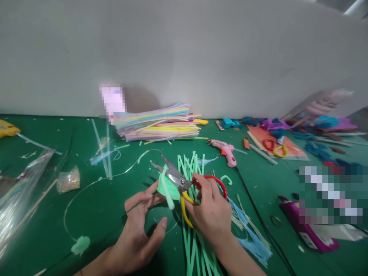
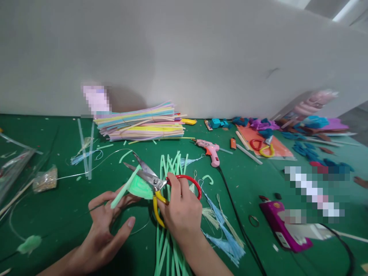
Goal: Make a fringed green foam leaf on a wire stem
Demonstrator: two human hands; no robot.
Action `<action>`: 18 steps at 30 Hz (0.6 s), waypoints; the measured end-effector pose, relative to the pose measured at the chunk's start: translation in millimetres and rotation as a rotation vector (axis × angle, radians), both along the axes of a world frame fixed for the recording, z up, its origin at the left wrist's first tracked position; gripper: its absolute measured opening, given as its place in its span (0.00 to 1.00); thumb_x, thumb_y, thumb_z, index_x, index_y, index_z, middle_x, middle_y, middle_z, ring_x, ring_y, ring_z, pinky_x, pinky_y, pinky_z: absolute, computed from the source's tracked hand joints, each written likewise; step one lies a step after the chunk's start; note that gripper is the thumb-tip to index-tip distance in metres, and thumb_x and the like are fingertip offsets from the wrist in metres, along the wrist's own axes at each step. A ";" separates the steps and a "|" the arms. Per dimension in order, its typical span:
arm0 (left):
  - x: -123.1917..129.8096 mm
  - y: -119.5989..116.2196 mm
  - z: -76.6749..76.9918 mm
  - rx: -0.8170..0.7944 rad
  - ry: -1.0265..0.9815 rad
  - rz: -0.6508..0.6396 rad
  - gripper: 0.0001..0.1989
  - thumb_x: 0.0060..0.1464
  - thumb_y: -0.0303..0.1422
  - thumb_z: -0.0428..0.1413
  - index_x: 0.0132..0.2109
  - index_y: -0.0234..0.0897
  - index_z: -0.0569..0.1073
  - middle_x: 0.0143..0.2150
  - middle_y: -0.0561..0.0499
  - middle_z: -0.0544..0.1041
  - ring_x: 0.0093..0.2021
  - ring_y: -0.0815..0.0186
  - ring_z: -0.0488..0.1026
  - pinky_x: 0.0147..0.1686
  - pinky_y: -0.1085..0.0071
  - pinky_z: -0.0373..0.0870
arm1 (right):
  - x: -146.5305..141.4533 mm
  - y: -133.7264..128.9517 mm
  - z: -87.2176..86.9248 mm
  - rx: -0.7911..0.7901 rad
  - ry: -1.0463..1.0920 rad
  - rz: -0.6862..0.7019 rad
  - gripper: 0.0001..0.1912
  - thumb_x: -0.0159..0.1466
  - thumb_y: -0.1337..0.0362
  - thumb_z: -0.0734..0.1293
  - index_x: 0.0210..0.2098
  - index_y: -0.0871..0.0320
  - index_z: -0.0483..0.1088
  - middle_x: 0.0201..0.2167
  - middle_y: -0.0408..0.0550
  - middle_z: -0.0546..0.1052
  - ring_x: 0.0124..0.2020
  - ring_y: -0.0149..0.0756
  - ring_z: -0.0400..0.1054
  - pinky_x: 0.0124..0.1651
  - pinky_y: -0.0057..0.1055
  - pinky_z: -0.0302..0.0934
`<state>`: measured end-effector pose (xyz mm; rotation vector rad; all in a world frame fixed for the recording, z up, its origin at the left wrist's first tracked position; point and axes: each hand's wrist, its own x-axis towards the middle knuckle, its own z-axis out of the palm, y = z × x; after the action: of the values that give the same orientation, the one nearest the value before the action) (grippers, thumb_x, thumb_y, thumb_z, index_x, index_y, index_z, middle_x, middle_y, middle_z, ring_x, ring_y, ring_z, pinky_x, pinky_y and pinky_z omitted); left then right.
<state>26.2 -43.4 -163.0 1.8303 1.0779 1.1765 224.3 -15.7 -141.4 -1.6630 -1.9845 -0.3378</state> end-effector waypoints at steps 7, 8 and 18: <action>-5.6 -0.7 -12.9 -0.072 0.030 0.021 0.29 0.61 0.27 0.53 0.66 0.49 0.57 0.66 0.42 0.56 0.61 0.52 0.68 0.66 0.51 0.59 | 3.0 3.2 -4.7 0.021 -0.003 0.053 0.20 0.66 0.59 0.63 0.54 0.61 0.66 0.38 0.52 0.77 0.27 0.33 0.71 0.26 0.27 0.60; -5.3 -0.3 -13.0 -0.081 0.014 0.020 0.29 0.62 0.27 0.52 0.67 0.50 0.57 0.67 0.42 0.53 0.60 0.52 0.69 0.65 0.51 0.60 | 3.3 4.2 -5.1 0.034 -0.005 0.061 0.20 0.66 0.59 0.63 0.54 0.61 0.66 0.38 0.51 0.77 0.27 0.32 0.70 0.26 0.27 0.60; 2.9 2.7 -10.2 -0.216 -0.140 0.015 0.25 0.63 0.30 0.52 0.64 0.48 0.55 0.67 0.42 0.54 0.58 0.56 0.71 0.62 0.52 0.66 | 7.4 18.0 -6.0 0.139 -0.158 0.094 0.16 0.61 0.66 0.64 0.48 0.62 0.72 0.32 0.49 0.78 0.29 0.38 0.68 0.32 0.31 0.57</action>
<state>29.1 -40.7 -173.1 1.5540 1.0944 1.1318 231.7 2.2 -147.4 -1.4913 -2.0942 -0.5739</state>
